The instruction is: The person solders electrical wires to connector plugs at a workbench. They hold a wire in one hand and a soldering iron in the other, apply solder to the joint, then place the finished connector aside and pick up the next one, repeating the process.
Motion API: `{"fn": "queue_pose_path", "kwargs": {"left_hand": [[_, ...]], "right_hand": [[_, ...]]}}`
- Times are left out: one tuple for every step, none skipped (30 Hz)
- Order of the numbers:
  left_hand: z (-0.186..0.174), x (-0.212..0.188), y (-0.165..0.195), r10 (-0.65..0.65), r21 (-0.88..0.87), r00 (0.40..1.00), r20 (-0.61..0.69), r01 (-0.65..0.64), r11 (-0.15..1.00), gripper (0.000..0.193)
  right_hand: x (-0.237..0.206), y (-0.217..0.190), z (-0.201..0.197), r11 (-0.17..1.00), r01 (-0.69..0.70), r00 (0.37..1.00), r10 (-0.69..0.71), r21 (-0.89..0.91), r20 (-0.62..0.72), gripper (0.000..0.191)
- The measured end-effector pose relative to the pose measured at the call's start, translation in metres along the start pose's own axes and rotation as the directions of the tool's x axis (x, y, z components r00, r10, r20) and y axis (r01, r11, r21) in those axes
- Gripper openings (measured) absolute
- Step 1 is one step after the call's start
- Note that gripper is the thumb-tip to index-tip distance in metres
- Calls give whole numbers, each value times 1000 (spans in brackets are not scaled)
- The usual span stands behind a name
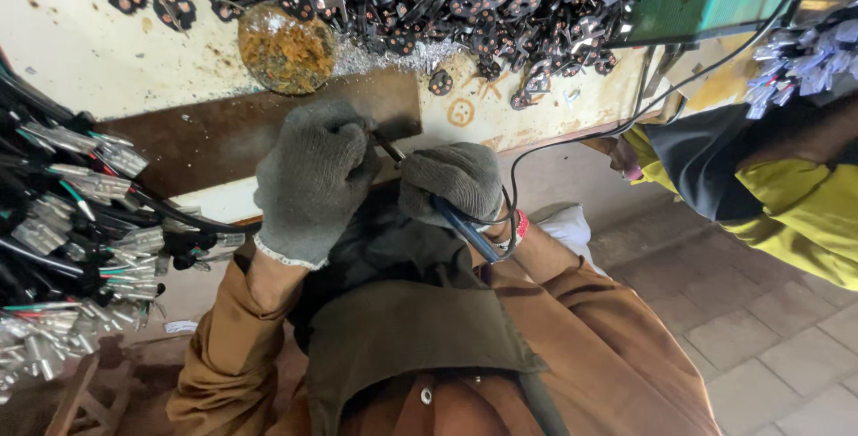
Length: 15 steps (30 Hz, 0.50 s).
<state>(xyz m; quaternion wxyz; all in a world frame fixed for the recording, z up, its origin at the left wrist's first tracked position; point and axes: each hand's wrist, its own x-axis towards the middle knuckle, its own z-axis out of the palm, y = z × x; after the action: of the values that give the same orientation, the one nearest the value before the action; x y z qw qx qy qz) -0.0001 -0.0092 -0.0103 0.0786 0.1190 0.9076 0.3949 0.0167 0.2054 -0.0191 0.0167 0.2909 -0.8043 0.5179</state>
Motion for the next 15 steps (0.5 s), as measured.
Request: {"fn": "queue_pose_path", "kwargs": {"left_hand": [[-1, 0, 0, 0, -19, 1000, -19, 0, 1000, 16], [-1, -1, 0, 4, -35, 999, -40, -5, 999, 16], [-1, -1, 0, -17, -24, 1000, -11, 17, 1000, 17], [-1, -2, 0, -43, -14, 999, 21, 43, 999, 17], [-2, -2, 0, -69, -3, 996, 53, 70, 998, 18], [-2, -2, 0, -64, -7, 997, 34, 64, 998, 17], [-2, -2, 0, -55, -11, 998, 16, 55, 998, 18], [-2, -2, 0, -45, -16, 999, -3, 45, 999, 18], [-2, -1, 0, -17, -29, 1000, -20, 17, 999, 19], [-3, -1, 0, 11, -39, 999, -39, -13, 999, 19], [-3, 0, 0, 43, -48, 997, -57, -46, 998, 20], [-4, 0, 0, 29, -42, 998, -52, -31, 999, 19], [-4, 1, 0, 16, -38, 999, -47, -18, 999, 17], [-4, 1, 0, -2, -37, 999, -40, 1, 999, 16], [-3, 1, 0, -13, -34, 1000, -28, 12, 999, 14]], "right_hand": [[-1, -1, 0, 996, -40, 999, 39, 78, 12, 40], [-2, -2, 0, 985, -75, 997, 73, 153, 23, 41], [-4, -2, 1, 988, -79, 997, 78, 132, 16, 41], [-5, -2, 1, 990, -87, 996, 86, 111, 10, 41], [-7, -2, 2, 991, -96, 995, 96, 93, 4, 41], [-8, -2, 3, 997, -75, 997, 75, 35, -25, 39], [-8, -1, 3, 998, -54, 997, 53, -26, -55, 38], [-9, 0, 3, 995, -35, 996, 28, -89, -83, 36], [-9, 1, 4, 995, -39, 997, 32, -94, -76, 34], [-9, 1, 4, 994, -40, 997, 33, -98, -71, 33], [-8, 2, 4, 994, -41, 997, 34, -104, -68, 32], [-8, 2, 5, 995, -35, 997, 27, -97, -76, 32], [-8, 1, 5, 995, -29, 996, 21, -93, -83, 32], [-7, 0, 5, 996, -27, 996, 20, -86, -86, 32], [-7, -1, 5, 984, -89, 995, 79, -154, -68, 30]]}}
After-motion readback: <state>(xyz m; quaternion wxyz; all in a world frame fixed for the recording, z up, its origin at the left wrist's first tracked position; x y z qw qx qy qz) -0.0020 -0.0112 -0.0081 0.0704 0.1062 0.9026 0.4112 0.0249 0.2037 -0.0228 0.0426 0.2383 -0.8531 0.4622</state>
